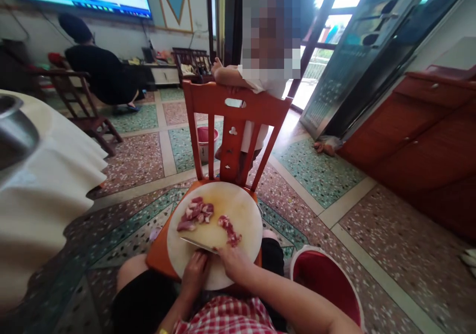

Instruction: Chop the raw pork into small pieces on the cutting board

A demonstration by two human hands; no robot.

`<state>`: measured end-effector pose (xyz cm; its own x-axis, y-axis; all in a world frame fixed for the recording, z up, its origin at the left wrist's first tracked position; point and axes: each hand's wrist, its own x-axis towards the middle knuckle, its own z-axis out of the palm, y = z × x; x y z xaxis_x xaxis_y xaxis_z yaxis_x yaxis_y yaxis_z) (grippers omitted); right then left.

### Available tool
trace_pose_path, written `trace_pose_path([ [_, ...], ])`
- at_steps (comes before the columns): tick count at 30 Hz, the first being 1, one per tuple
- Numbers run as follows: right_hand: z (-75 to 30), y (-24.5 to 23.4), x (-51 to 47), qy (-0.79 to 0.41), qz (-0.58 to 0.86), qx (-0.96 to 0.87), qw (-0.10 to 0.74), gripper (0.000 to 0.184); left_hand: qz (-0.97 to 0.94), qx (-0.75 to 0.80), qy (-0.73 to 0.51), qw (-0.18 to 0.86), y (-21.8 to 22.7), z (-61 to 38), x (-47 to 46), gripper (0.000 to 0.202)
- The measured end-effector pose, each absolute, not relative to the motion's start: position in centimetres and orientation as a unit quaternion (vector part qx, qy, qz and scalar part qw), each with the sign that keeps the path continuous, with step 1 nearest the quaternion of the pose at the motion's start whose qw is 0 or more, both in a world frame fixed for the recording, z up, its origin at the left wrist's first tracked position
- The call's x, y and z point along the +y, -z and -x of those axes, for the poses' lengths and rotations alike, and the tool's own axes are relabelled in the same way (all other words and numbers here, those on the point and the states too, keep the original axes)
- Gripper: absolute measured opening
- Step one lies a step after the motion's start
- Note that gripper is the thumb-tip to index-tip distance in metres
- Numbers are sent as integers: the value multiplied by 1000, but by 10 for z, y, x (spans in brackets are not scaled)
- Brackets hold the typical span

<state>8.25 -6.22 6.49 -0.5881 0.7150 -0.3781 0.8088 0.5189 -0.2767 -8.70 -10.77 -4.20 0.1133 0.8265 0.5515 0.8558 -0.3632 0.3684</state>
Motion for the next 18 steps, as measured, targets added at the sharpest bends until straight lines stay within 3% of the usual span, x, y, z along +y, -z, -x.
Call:
trace_pose_path([
  [10,-109,-62,-77,222,-488,837,106,23,734,-550,399,0,34,89,-105,27],
  [18,-62,-27,-62,177,-445,877,-32,38,708,-573,413,18,49,79,-107,24],
])
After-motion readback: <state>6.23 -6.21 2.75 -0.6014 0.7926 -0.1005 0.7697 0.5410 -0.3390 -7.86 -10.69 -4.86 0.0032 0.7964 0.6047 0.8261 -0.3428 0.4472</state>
